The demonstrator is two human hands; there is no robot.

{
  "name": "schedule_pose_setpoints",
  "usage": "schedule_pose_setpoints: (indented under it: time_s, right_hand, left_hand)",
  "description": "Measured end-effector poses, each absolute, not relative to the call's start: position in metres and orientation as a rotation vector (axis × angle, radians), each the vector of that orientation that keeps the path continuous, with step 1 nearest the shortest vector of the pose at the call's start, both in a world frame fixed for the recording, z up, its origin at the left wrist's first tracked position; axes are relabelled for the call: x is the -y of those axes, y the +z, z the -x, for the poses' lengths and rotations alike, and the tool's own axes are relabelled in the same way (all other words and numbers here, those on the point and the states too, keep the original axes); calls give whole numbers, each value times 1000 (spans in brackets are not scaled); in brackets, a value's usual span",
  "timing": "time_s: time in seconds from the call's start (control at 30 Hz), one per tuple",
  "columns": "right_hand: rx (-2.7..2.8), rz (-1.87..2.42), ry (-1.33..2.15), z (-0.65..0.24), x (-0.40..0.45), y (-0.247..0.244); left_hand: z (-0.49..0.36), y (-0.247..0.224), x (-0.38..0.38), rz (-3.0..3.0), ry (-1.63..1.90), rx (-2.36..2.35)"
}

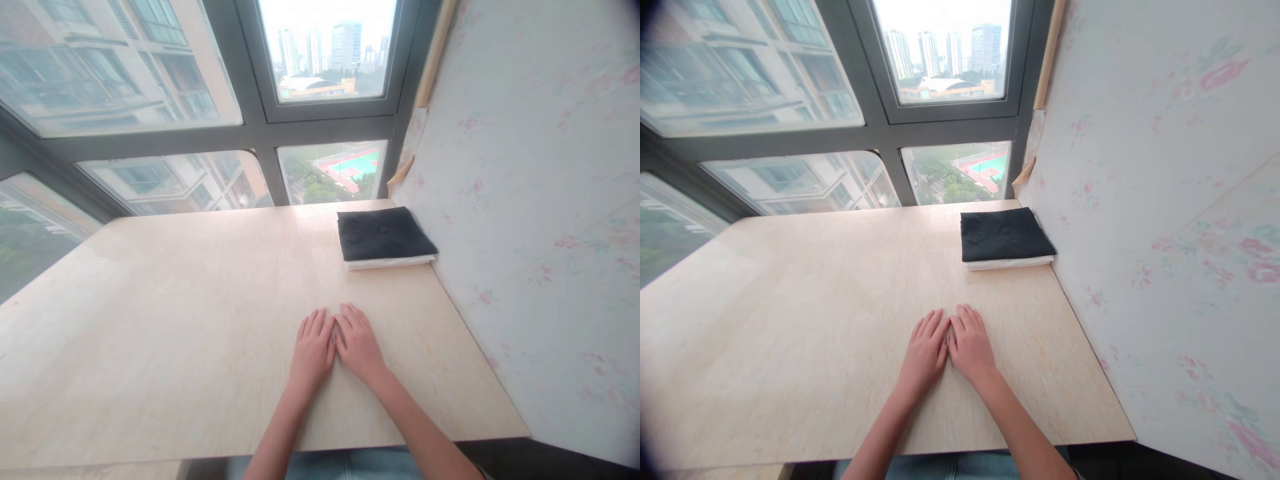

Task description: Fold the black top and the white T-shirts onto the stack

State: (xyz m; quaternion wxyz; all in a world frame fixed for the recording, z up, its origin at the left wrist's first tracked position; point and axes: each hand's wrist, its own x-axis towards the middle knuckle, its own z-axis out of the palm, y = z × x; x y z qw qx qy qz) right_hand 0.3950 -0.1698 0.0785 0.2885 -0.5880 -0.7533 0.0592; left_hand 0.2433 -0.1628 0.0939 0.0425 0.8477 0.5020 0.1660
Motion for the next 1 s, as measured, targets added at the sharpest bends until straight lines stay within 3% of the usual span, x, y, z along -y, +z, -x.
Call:
schedule_pose_setpoints:
  time_s: [1.0]
  right_hand:
    - [2077, 1588, 118, -396, 172, 78]
  left_hand:
    - [-242, 94, 164, -2558, 530, -1495]
